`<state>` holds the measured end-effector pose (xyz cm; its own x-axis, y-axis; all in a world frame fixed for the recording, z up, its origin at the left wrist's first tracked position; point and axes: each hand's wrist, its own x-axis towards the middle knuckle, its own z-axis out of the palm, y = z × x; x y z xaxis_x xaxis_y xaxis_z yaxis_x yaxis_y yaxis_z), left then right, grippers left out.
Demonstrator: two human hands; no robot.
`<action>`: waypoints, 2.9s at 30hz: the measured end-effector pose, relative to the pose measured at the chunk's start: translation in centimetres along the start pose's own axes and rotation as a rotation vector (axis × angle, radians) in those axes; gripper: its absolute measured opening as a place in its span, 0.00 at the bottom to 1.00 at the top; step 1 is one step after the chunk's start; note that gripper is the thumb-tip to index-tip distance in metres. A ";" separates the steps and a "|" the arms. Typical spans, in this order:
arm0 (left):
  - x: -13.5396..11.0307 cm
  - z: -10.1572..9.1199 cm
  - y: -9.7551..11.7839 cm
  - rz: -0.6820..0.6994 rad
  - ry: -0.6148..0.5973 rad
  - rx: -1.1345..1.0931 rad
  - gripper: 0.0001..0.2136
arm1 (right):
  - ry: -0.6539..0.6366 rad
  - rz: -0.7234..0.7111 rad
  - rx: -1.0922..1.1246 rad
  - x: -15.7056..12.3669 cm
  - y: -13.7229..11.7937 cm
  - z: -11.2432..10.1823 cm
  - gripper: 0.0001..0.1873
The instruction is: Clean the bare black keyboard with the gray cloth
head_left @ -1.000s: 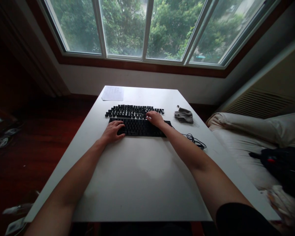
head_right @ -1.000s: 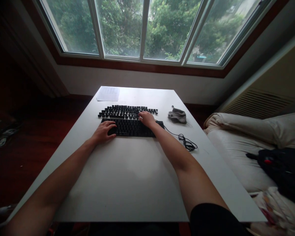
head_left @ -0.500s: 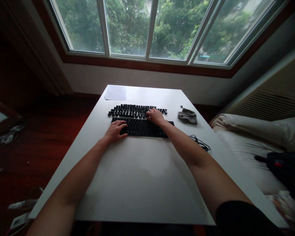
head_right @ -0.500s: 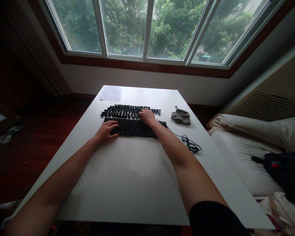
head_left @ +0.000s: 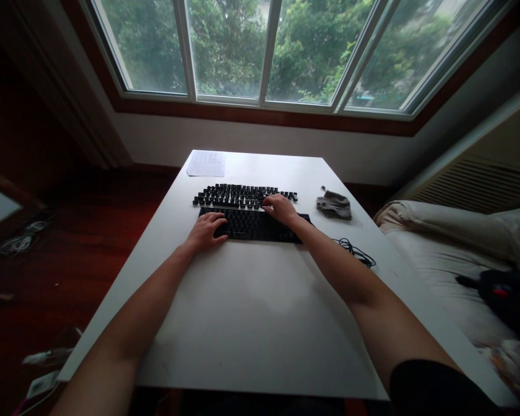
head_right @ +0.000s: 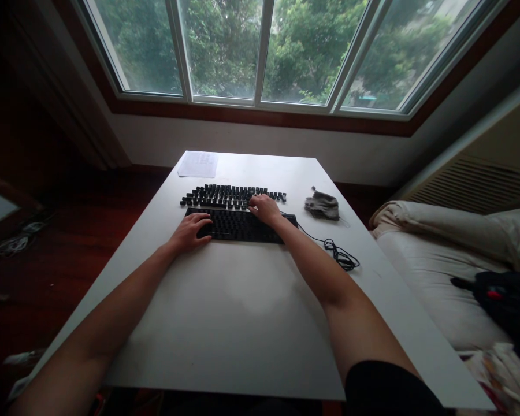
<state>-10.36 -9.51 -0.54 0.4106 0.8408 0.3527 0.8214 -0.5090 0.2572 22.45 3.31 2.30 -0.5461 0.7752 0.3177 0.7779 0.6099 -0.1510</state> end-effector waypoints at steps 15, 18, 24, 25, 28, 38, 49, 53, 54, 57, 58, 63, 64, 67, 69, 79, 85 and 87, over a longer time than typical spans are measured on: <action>0.2 0.5 0.5 -0.018 0.018 0.019 0.23 | -0.083 -0.073 0.369 -9.5 -1.6 -2.4 0.09; 0.2 0.5 0.7 -0.021 0.021 0.013 0.23 | -0.072 -0.066 0.355 -9.9 -1.6 -2.2 0.08; 0.2 0.5 0.7 -0.019 0.018 0.026 0.23 | -0.050 -0.097 0.254 -10.3 -1.9 -1.9 0.06; 0.2 0.6 0.7 -0.019 0.020 0.024 0.23 | -0.039 -0.107 0.234 -10.4 -2.0 -1.8 0.05; 0.3 0.8 0.6 -0.017 0.028 0.016 0.23 | -0.025 -0.119 0.210 -10.5 -2.4 -1.7 0.05; 0.3 0.6 0.5 -0.012 0.024 0.021 0.23 | 0.014 -0.077 0.293 -10.4 -2.8 -2.8 0.06; 0.3 0.7 0.8 -0.014 0.021 0.024 0.23 | -0.064 0.193 1.482 -7.4 -5.8 -3.1 0.26; 0.4 0.8 0.8 -0.024 0.013 0.010 0.24 | -0.102 0.212 1.656 -6.3 -6.6 -2.3 0.25; 0.4 0.8 0.8 -0.024 0.013 0.009 0.24 | -0.118 0.227 1.664 -6.2 -6.7 -1.8 0.25; 0.5 0.7 0.9 -0.017 0.018 0.013 0.23 | -0.143 0.278 1.660 -6.4 -6.5 -0.3 0.25; 0.5 0.7 0.9 -0.016 0.018 0.014 0.23 | -0.138 0.290 1.659 -6.5 -6.4 0.0 0.25; 0.5 0.8 1.0 -0.029 0.014 0.016 0.24 | -0.041 0.305 1.665 -6.8 -5.6 -0.5 0.25; 0.5 0.8 1.0 -0.029 0.013 0.017 0.24 | -0.021 0.302 1.666 -6.9 -5.4 -0.7 0.25; 0.5 0.9 0.9 -0.022 0.008 0.019 0.24 | 0.002 0.293 1.668 -7.1 -5.1 -1.1 0.24; 0.5 0.9 0.9 -0.021 0.006 0.015 0.24 | -0.026 0.292 1.652 -7.2 -5.1 -0.8 0.24; 0.5 0.8 1.0 -0.025 0.010 0.009 0.23 | -0.086 0.269 1.459 -7.4 -5.3 0.1 0.25; 0.5 0.6 1.1 -0.022 0.005 0.006 0.23 | 0.089 0.253 1.148 -7.2 -4.4 0.4 0.26; 0.4 0.6 1.3 -0.025 0.000 0.001 0.24 | 0.168 0.239 0.958 -7.6 -4.3 0.5 0.26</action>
<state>-8.91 -9.73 -0.66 0.3902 0.8533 0.3458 0.8318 -0.4877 0.2650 23.14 -5.13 0.02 -0.2998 0.9065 0.2973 0.2428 0.3739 -0.8951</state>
